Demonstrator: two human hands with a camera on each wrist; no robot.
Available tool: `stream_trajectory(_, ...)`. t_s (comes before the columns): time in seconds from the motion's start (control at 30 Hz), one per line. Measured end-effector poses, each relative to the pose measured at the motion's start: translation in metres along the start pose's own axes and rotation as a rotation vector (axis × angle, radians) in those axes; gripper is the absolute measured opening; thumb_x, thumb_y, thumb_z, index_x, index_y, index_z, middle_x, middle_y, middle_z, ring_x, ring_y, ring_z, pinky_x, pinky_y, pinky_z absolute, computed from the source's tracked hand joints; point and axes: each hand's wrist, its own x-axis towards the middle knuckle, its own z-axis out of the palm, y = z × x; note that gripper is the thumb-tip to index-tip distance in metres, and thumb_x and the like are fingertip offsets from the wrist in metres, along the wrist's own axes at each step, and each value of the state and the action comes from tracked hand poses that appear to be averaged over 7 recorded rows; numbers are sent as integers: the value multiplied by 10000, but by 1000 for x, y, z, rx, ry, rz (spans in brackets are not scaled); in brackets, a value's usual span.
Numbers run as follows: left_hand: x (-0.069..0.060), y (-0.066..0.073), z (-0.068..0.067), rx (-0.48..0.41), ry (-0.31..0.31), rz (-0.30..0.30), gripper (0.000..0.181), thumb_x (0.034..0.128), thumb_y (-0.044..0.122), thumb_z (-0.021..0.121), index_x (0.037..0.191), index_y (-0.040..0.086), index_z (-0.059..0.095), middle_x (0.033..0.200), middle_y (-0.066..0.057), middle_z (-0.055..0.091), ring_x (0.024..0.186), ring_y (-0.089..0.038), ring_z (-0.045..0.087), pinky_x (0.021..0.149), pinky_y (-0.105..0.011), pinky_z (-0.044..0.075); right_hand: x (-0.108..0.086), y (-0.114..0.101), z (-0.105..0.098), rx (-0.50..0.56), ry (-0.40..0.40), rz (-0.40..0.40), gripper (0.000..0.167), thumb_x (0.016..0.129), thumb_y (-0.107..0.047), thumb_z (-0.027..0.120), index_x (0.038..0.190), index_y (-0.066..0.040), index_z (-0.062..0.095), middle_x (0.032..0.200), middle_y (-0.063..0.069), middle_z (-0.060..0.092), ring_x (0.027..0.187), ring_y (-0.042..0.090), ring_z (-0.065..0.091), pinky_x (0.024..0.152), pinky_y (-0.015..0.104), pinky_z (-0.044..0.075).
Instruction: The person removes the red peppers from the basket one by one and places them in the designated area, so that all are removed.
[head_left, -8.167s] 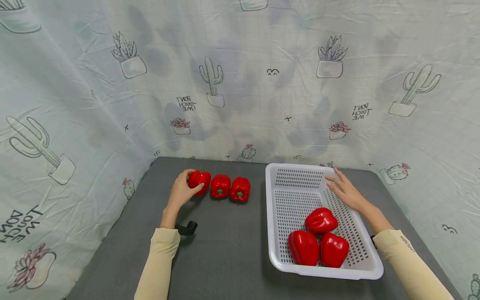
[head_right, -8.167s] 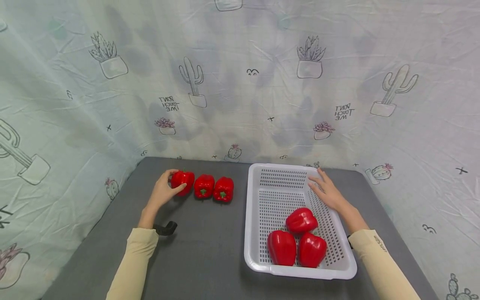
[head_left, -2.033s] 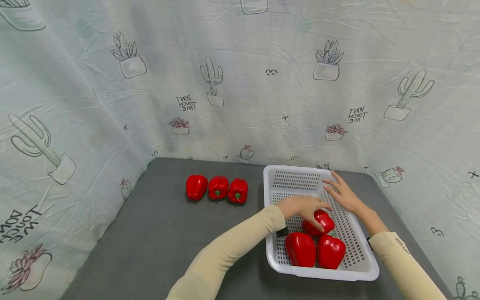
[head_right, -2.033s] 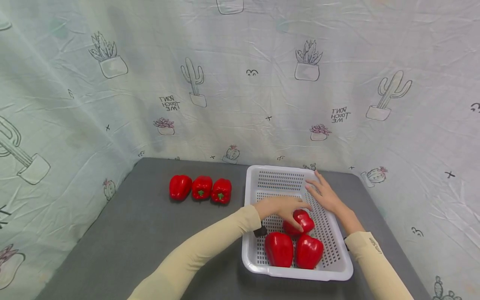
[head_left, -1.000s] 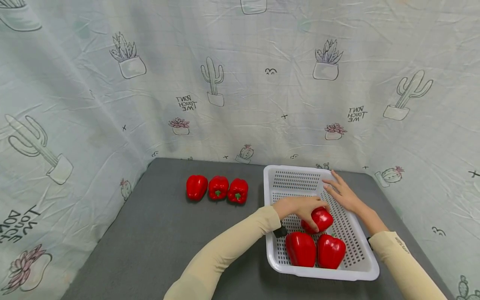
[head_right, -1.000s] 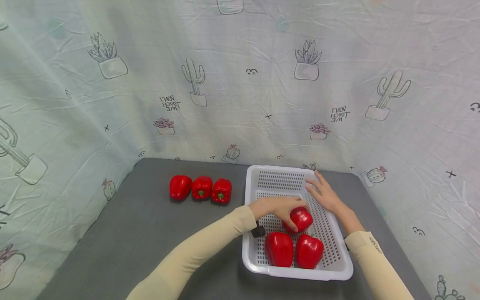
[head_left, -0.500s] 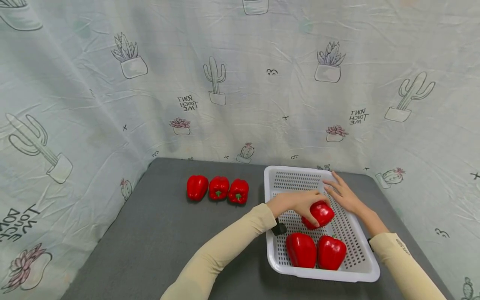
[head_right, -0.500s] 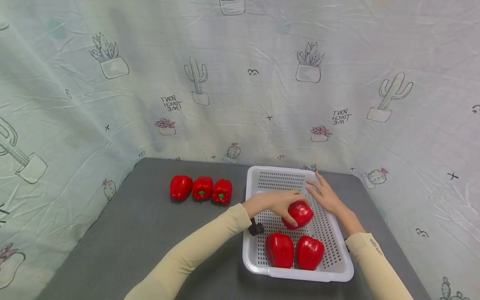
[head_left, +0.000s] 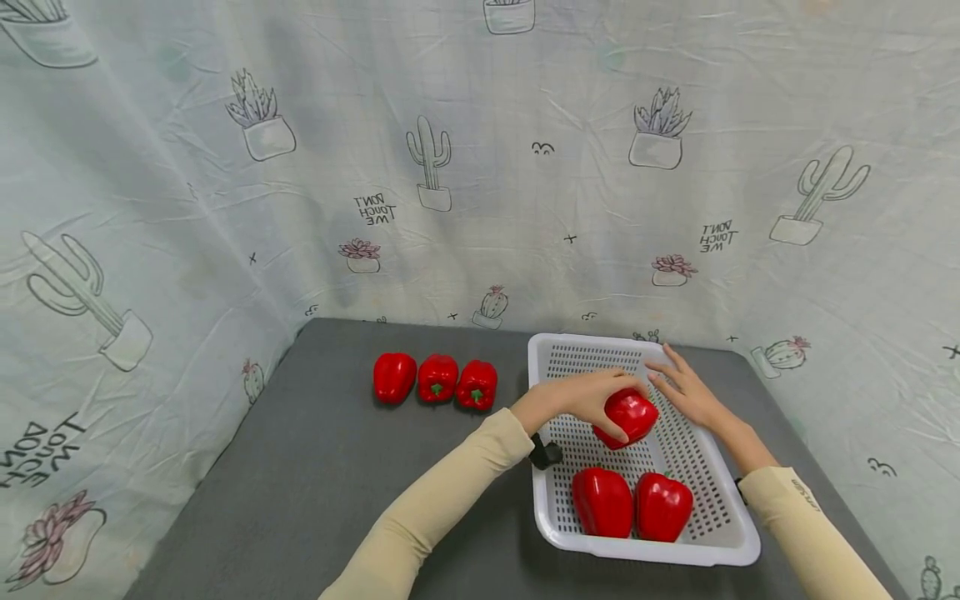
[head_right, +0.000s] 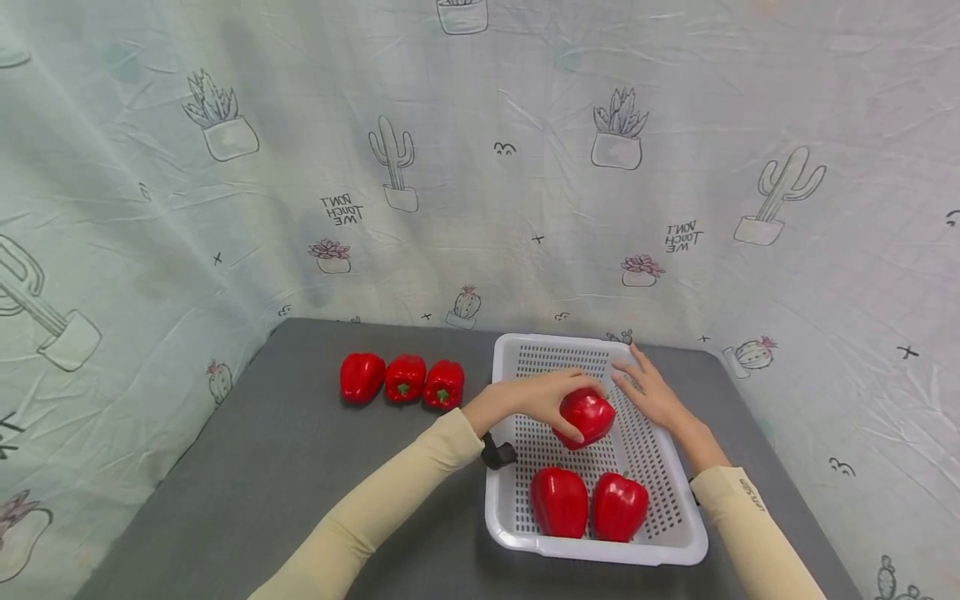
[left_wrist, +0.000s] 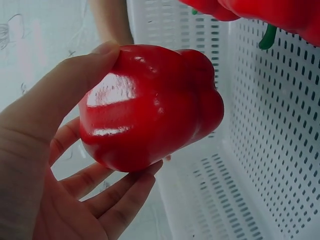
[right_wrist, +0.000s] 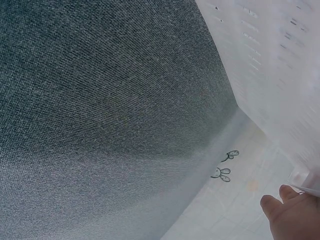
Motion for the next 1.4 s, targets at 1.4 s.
stream_trajectory(1.4, -99, -51, -26, -288, 310, -72, 691, 732, 312, 773, 1319, 287, 407, 1319, 29, 418, 1138, -141, 452, 802, -280, 528, -7, -6, 6, -8, 16, 39, 528, 972, -338, 444, 1344, 36, 434, 1531, 222, 27, 1341, 519, 100, 973, 725, 136)
